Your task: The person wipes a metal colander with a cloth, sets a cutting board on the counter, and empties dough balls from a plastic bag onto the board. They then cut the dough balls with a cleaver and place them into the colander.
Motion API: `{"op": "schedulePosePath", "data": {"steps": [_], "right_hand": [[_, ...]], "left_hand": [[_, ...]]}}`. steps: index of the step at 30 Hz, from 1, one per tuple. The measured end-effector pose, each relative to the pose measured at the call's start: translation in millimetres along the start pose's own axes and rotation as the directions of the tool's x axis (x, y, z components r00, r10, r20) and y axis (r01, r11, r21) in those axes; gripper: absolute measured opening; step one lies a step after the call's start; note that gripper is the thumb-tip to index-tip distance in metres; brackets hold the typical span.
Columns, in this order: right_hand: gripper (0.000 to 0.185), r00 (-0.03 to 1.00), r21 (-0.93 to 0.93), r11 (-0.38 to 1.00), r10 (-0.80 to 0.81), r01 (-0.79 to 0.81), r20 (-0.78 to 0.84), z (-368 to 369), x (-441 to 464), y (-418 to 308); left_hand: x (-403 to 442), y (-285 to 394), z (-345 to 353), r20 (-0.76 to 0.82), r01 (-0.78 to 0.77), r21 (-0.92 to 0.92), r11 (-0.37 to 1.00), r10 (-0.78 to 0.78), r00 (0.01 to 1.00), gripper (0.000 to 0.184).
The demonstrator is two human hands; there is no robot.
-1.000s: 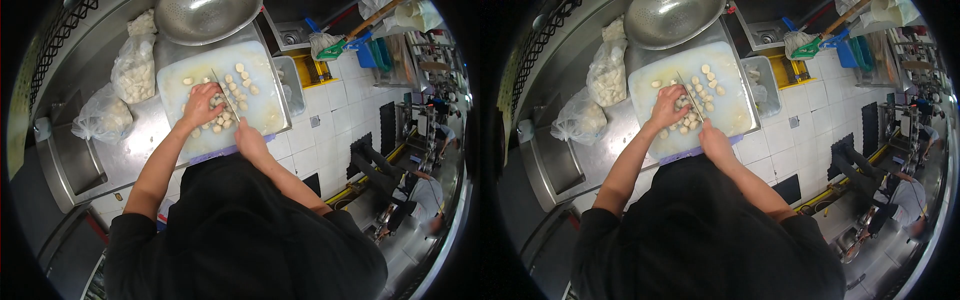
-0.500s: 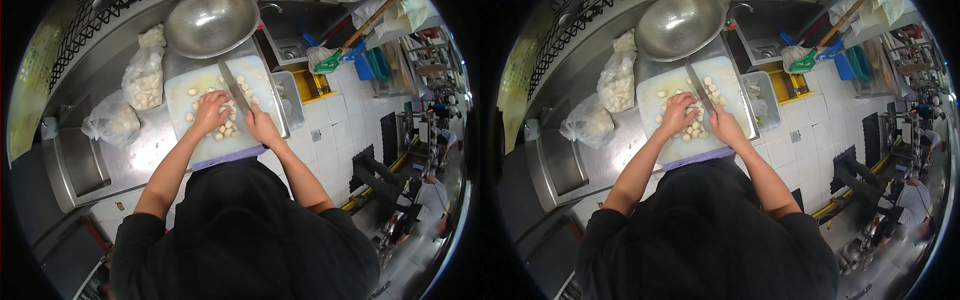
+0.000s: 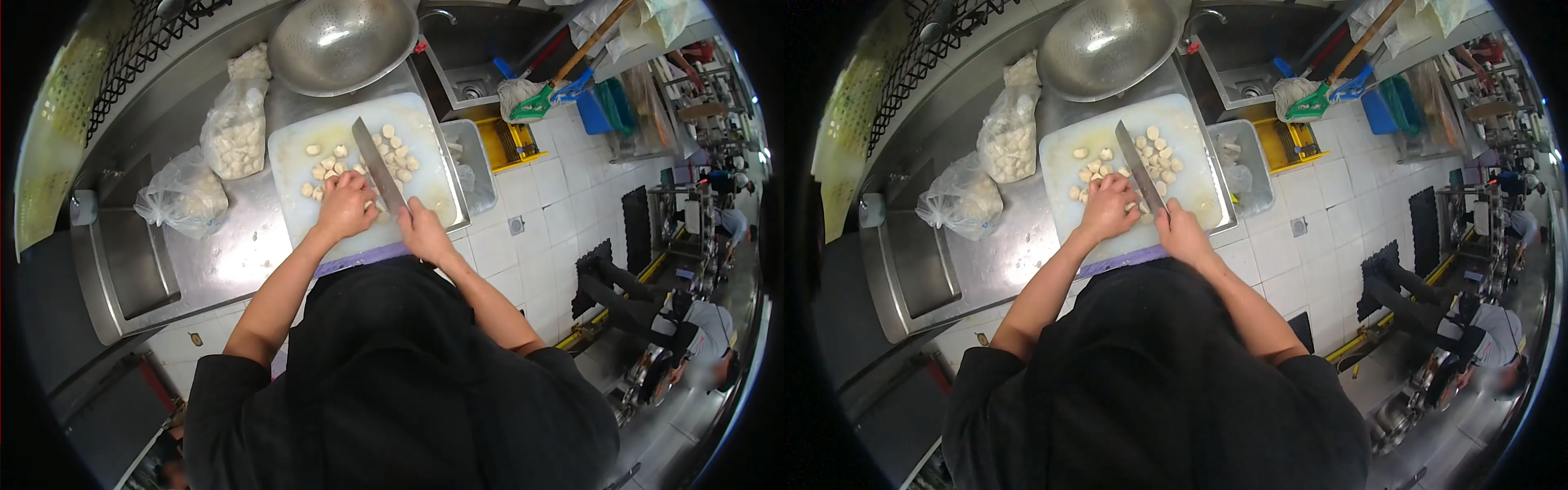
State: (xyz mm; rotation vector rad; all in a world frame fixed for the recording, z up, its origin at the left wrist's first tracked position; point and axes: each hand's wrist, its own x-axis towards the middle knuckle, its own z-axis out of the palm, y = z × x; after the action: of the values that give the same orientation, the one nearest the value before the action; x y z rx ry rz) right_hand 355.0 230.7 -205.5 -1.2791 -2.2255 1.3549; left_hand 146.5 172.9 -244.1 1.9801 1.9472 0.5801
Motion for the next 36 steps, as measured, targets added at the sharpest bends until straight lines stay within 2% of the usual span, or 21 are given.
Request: {"op": "schedulePosePath", "data": {"steps": [2, 3, 8, 11, 13, 17, 21, 23, 24, 26, 27, 29, 30, 33, 36], "right_hand": [[0.025, 1.000, 0.015, 1.000, 0.021, -0.021, -0.018, 9.0, -7.9, 9.2], [0.024, 0.998, 0.033, 0.998, 0.045, -0.044, -0.033, 12.4, -9.1, 12.6], [0.024, 0.996, 0.019, 0.999, 0.042, -0.041, -0.073, -0.1, 4.7, 16.2], [0.023, 0.998, -0.011, 0.999, 0.039, -0.040, -0.058, -14.4, 8.6, 14.3], [0.023, 0.997, -0.028, 1.000, -0.014, 0.011, -0.080, -19.5, 9.7, 16.0], [0.024, 0.996, -0.019, 1.000, 0.004, -0.006, -0.094, -26.3, 2.2, 13.9], [0.023, 0.997, -0.020, 0.999, 0.041, -0.043, -0.071, -25.5, -9.7, 17.7], [0.023, 0.997, -0.023, 0.999, 0.039, -0.041, -0.062, -26.1, -17.7, 17.2], [0.023, 0.999, -0.029, 0.999, 0.040, -0.041, -0.033, -26.4, -21.4, 15.1], [0.024, 0.999, -0.030, 0.999, 0.044, -0.044, -0.009, -24.8, -23.1, 12.1], [0.024, 0.998, -0.037, 0.998, 0.055, -0.054, 0.021, -23.2, -23.6, 11.0], [0.025, 0.997, -0.044, 0.997, 0.062, -0.060, 0.052, -19.5, -21.2, 9.0], [0.025, 0.996, -0.071, 0.996, 0.056, -0.051, 0.064, -17.2, -18.6, 8.1], [0.025, 0.997, -0.107, 0.994, 0.023, -0.015, 0.070, -9.7, -7.5, 11.3], [0.025, 0.996, -0.115, 0.993, 0.015, -0.005, 0.085, -11.4, 0.6, 12.8]], "left_hand": [[1.0, 9.5, -4.6, 0.098, 0.089, 0.022, 0.996, -0.091, 0.991, 0.027], [0.8, 14.5, -6.4, 0.095, 0.095, 0.023, 0.995, -0.097, 0.991, 0.027], [-5.9, 29.3, -5.3, 0.051, -0.013, 0.102, 0.995, 0.008, 0.999, 0.043], [-6.8, 31.5, 8.5, 0.002, -0.009, 0.177, 0.984, 0.009, 1.000, 0.040], [-2.2, 33.3, 15.2, -0.052, 0.006, 0.180, 0.984, 0.004, 0.999, 0.037], [15.4, 25.5, 25.2, -0.170, 0.018, 0.132, 0.991, 0.005, 0.985, 0.030], [31.1, 9.2, 22.3, -0.159, 0.024, 0.118, 0.993, -0.005, 0.987, 0.027], [31.5, -1.6, 14.6, -0.046, 0.011, -0.007, 1.000, -0.011, 0.999, 0.027], [31.8, -8.6, 12.5, -0.046, 0.008, -0.007, 1.000, -0.009, 0.999, 0.027], [31.9, -25.0, 7.7, -0.317, 0.147, -0.013, 0.989, -0.143, 0.938, 0.034], [33.0, -31.9, 3.9, -0.313, 0.145, -0.011, 0.989, -0.141, 0.939, 0.034], [39.2, -44.7, -6.5, -0.290, 0.223, -0.119, 0.968, -0.249, 0.924, 0.040], [41.2, -48.3, -16.8, -0.035, 0.322, -0.176, 0.930, -0.333, 0.942, 0.043], [35.8, -58.1, -13.5, 0.043, 0.266, -0.131, 0.955, -0.262, 0.964, 0.041], [26.4, -63.2, -3.9, 0.022, 0.202, -0.165, 0.965, -0.201, 0.979, 0.040]]}}
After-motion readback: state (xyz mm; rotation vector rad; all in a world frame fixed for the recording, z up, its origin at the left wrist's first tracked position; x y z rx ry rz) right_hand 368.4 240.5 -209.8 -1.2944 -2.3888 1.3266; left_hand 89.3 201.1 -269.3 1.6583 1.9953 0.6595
